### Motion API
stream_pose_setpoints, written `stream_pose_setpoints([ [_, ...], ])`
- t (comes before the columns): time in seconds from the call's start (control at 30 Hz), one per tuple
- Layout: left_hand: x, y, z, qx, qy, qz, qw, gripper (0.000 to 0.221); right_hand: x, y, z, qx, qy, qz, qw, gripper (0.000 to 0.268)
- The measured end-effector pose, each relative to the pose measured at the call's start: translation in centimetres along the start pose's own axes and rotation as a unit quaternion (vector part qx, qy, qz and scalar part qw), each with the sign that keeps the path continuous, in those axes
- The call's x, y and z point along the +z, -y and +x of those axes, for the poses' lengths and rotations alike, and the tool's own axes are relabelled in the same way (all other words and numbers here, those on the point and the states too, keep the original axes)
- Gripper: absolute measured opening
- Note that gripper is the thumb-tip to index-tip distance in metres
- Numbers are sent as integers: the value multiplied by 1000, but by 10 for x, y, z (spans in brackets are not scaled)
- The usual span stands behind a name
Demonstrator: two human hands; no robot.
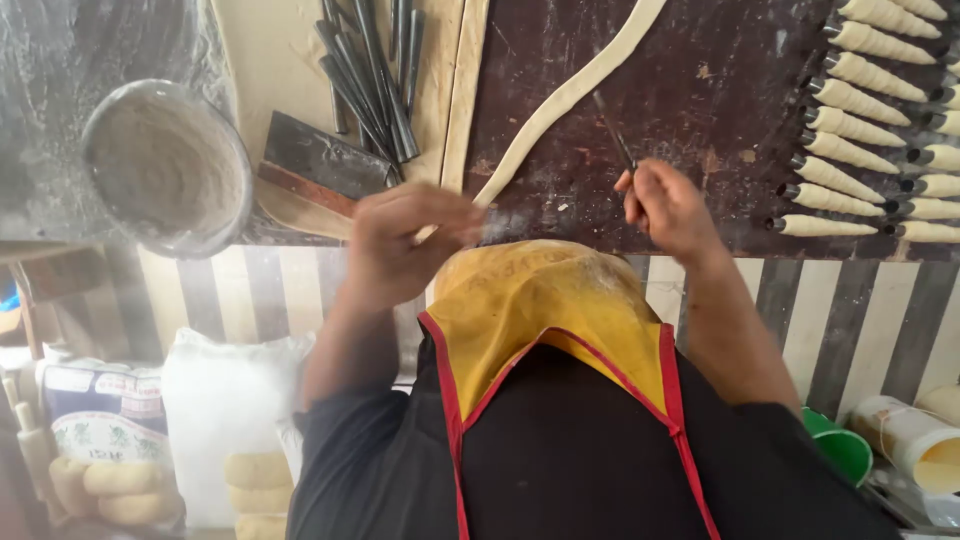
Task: Wrapping strips of dough around metal cones to prepare cream horns.
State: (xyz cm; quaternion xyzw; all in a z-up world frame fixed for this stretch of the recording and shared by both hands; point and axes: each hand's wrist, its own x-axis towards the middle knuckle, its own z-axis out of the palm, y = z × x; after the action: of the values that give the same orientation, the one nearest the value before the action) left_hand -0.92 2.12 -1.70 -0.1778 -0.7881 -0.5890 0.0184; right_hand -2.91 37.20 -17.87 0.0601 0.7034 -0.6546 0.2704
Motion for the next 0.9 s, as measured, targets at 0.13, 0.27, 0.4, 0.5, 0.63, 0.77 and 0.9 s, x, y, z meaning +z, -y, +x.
stream_pose_setpoints([
  [0.13, 37, 23, 11, -31, -23, -8, 999, 21, 24, 34, -29, -72, 31, -72, 994, 33],
  [0.27, 51, 24, 24, -22, -15, -38, 999, 26, 40, 74, -45, -88, 73, -57, 992, 33],
  [0.4, 57, 27, 24, -58, -6, -107, 993, 45, 42, 94, -54, -100, 95, -109, 984, 37],
  [0.5, 60, 37, 21, -99, -10, -165, 981, 61, 44, 104, -56, -195, 51, -186, 962, 37],
  [0.63, 58, 28, 31, -69, -6, -154, 986, 70, 42, 108, -57, -289, 8, -259, 921, 36],
  [0.77, 61, 35, 30, -89, 16, -322, 942, 63, 41, 106, -59, -345, -14, -272, 898, 32],
  [0.9, 72, 57, 21, -100, 39, -423, 900, 37, 39, 99, -59, -342, -53, -225, 911, 30],
])
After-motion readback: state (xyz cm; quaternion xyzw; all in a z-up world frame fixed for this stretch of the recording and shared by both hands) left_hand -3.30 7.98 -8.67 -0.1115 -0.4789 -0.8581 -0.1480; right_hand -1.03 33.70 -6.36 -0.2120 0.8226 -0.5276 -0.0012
